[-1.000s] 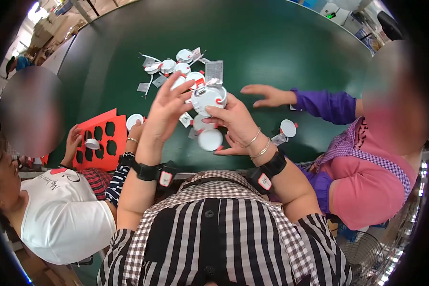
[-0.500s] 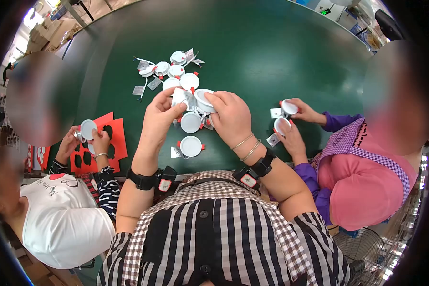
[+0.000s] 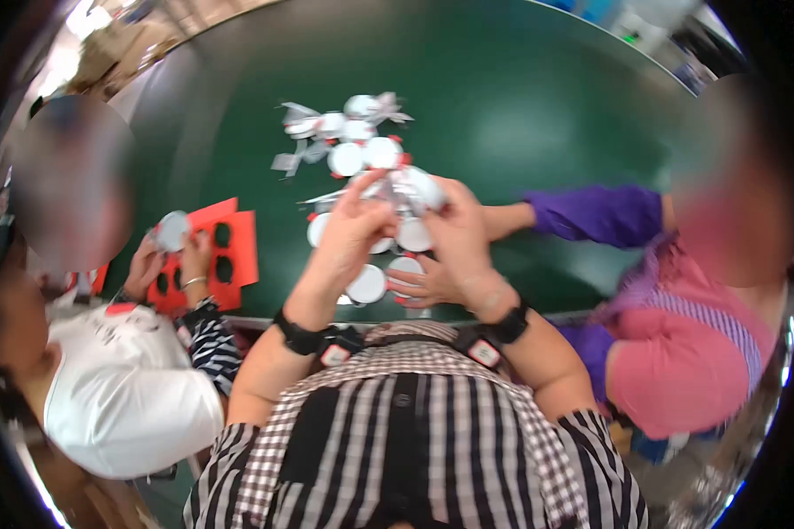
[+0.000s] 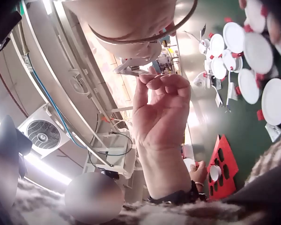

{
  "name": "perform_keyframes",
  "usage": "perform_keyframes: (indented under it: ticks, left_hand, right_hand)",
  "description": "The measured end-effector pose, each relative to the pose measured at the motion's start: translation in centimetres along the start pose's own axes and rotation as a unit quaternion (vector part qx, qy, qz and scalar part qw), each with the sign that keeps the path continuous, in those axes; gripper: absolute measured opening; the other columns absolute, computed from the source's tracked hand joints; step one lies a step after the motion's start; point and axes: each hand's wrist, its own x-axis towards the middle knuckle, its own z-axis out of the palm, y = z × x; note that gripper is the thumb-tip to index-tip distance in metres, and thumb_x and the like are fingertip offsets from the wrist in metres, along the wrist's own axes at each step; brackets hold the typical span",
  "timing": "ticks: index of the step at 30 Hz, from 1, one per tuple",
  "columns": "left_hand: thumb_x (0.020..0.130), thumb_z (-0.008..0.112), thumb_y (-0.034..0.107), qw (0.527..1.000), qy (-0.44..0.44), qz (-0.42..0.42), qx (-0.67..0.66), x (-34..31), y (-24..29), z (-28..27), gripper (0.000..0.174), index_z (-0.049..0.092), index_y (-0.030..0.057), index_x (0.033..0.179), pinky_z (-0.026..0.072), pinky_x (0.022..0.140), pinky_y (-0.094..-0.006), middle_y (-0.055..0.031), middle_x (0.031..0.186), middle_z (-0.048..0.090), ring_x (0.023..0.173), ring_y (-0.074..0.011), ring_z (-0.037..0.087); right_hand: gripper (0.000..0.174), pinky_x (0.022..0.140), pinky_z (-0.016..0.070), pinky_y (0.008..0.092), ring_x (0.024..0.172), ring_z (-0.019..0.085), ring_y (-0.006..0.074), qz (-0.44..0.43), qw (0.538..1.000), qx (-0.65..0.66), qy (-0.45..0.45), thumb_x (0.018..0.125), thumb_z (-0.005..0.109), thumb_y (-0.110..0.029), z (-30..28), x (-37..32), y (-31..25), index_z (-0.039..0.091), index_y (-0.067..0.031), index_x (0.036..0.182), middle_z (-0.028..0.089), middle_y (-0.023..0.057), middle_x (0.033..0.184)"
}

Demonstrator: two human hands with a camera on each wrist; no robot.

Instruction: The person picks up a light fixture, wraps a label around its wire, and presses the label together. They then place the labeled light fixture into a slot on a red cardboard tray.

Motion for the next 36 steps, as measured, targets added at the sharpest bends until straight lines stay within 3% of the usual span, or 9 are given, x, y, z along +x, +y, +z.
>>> perform_keyframes:
  ticks: [2, 4, 6, 10, 15, 17, 32, 34, 36]
  left_hand:
    - [0.083, 0.064, 0.008, 1.0, 0.006, -0.008, -0.012, 0.1, -0.1, -0.7, 0.06, 0.036, 0.0015, 0.136, 0.0466, 0.062, -0.0218, -0.0071, 0.08, 0.062, 0.067, -0.0098, 0.057]
    - [0.088, 0.061, 0.012, 0.999, 0.003, -0.049, -0.015, -0.4, 0.6, -2.2, 0.046, 0.045, 0.0042, 0.13, 0.0469, 0.065, -0.0215, -0.0041, 0.082, 0.062, 0.068, -0.0086, 0.057]
    - [0.089, 0.059, 0.014, 0.997, 0.052, -0.049, 0.006, -1.2, 0.6, -3.5, 0.039, 0.05, 0.0039, 0.126, 0.0466, 0.065, -0.021, -0.0037, 0.082, 0.061, 0.068, -0.0076, 0.056]
    - [0.09, 0.056, 0.014, 0.99, 0.108, -0.07, 0.059, -3.9, -1.1, -6.1, 0.032, 0.054, 0.0039, 0.12, 0.046, 0.065, -0.0211, -0.0022, 0.082, 0.061, 0.07, -0.0071, 0.054]
    - [0.089, 0.057, 0.016, 0.98, 0.083, -0.139, 0.117, -10.0, -1.1, -10.1, 0.031, 0.057, 0.0042, 0.118, 0.0461, 0.07, -0.0212, -0.0026, 0.088, 0.061, 0.075, -0.0077, 0.056]
    - [0.089, 0.059, 0.016, 0.975, 0.106, -0.133, 0.14, -12.5, -0.6, -11.3, 0.032, 0.057, 0.0042, 0.119, 0.0468, 0.073, -0.0221, -0.0024, 0.091, 0.062, 0.08, -0.0073, 0.056]
    - [0.09, 0.059, 0.014, 0.957, 0.211, -0.165, 0.11, -23.9, -4.0, -14.2, 0.033, 0.055, 0.0036, 0.121, 0.0479, 0.079, -0.0255, -0.0045, 0.099, 0.062, 0.091, -0.0111, 0.058]
    - [0.09, 0.059, 0.014, 0.955, 0.216, -0.17, 0.111, -24.6, -4.2, -14.0, 0.033, 0.055, 0.0035, 0.121, 0.0478, 0.079, -0.0253, -0.0045, 0.098, 0.062, 0.091, -0.0112, 0.058]
    - [0.09, 0.058, 0.014, 0.953, 0.221, -0.174, 0.113, -25.1, -4.4, -14.0, 0.033, 0.055, 0.0034, 0.121, 0.0477, 0.079, -0.0251, -0.0045, 0.098, 0.061, 0.091, -0.0112, 0.058]
  right_hand:
    - [0.034, 0.078, 0.0486, 0.0245, 0.09, 0.057, 0.0112, 0.162, 0.987, 0.001, 0.005, 0.085, 0.06, 0.002, 0.7, 0.6, -3.9, 0.052, 0.0003, 0.119, 0.058, 0.0042, 0.105]
    - [0.029, 0.08, 0.0489, 0.0252, 0.093, 0.059, 0.0122, 0.187, 0.978, 0.083, 0.041, 0.088, 0.059, 0.0, 1.0, 0.8, -3.4, 0.053, 0.0004, 0.116, 0.06, 0.005, 0.105]
    - [0.028, 0.083, 0.0489, 0.0258, 0.099, 0.059, 0.0134, 0.052, 0.997, 0.038, -0.043, 0.087, 0.058, 0.002, 1.4, 2.0, -3.2, 0.053, 0.0013, 0.114, 0.06, 0.0059, 0.107]
    - [0.039, 0.09, 0.0461, 0.0296, 0.105, 0.057, 0.0159, 0.036, 0.989, 0.047, -0.134, 0.087, 0.058, -0.003, 4.0, 3.7, -2.5, 0.049, 0.001, 0.125, 0.059, 0.0078, 0.116]
    - [0.037, 0.081, 0.0494, 0.0273, 0.093, 0.062, 0.0152, 0.124, 0.966, -0.084, -0.211, 0.084, 0.062, -0.006, 8.4, 8.0, 2.9, 0.055, 0.0013, 0.119, 0.063, 0.0087, 0.107]
    - [0.033, 0.063, 0.049, 0.0245, 0.071, 0.061, 0.0117, 0.209, 0.95, -0.063, -0.223, 0.078, 0.068, -0.015, 11.3, 9.7, 4.6, 0.06, 0.0018, 0.104, 0.064, 0.0059, 0.088]
    - [0.032, 0.051, 0.049, 0.0283, 0.055, 0.06, 0.0148, 0.216, 0.943, -0.146, -0.207, 0.072, 0.073, -0.018, 27.7, 14.0, 17.4, 0.064, -0.0012, 0.097, 0.065, 0.0063, 0.075]
    - [0.032, 0.059, 0.0505, 0.0278, 0.065, 0.063, 0.0153, 0.261, 0.934, -0.138, -0.201, 0.072, 0.072, -0.015, 27.6, 14.0, 16.9, 0.064, -0.0014, 0.1, 0.067, 0.0069, 0.082]
    - [0.033, 0.072, 0.0502, 0.0274, 0.08, 0.064, 0.0165, 0.179, 0.958, -0.071, -0.212, 0.072, 0.07, -0.01, 27.5, 13.5, 15.7, 0.064, -0.0019, 0.103, 0.068, 0.0076, 0.092]
